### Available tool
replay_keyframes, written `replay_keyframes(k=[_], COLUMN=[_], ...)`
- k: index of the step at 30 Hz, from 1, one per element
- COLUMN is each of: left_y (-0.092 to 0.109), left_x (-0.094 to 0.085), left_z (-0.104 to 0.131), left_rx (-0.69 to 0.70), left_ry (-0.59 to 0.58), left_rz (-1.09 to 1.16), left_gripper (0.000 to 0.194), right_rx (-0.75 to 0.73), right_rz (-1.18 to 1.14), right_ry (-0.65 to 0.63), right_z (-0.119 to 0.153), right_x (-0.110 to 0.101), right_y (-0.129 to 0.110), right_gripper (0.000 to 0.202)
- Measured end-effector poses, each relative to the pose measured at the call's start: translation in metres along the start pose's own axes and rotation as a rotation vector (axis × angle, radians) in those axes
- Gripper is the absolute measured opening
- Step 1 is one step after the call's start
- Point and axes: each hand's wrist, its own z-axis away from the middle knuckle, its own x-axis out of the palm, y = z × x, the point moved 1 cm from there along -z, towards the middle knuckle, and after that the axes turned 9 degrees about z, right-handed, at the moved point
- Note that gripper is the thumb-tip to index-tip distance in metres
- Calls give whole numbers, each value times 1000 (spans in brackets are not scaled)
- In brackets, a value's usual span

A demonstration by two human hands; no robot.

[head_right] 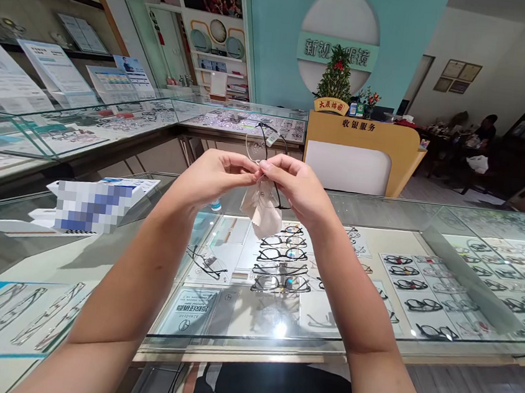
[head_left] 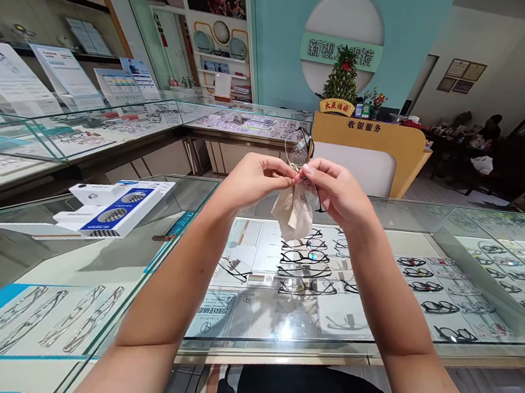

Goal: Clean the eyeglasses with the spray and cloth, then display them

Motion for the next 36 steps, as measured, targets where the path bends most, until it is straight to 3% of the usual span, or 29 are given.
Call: replay_keyframes(k=[7, 10, 15, 20, 23, 29, 36], left_y=[-8, -9, -2, 5, 6, -1, -23], left_x=[-7, -5, -6, -17, -20, -16, -13], left_z=[-5, -7, -5, -1, 0, -3, -14], left_rx=[-52, 5, 6, -52, -125, -218, -270], left_ry=[47, 14, -142, -357, -411, -311, -81], left_rz=[-184, -287, -321, -201, -122, 54, 179], left_gripper=[22, 25, 34, 42, 45, 45, 42], right_rx=[25, 31, 25, 55, 73, -12, -13], right_rz=[37, 60, 98, 74, 63, 126, 119], right_ry=[-23, -59, -83, -113, -114, -42, -20], right_z=[-1, 1, 2, 2, 2, 4, 7], right_x=[-5, -4, -5, -8, -9, -11, -10], right_y=[-3, -6, -10, -8, -8, -13, -17], right_gripper=[45, 45, 47, 45, 45, 43, 42])
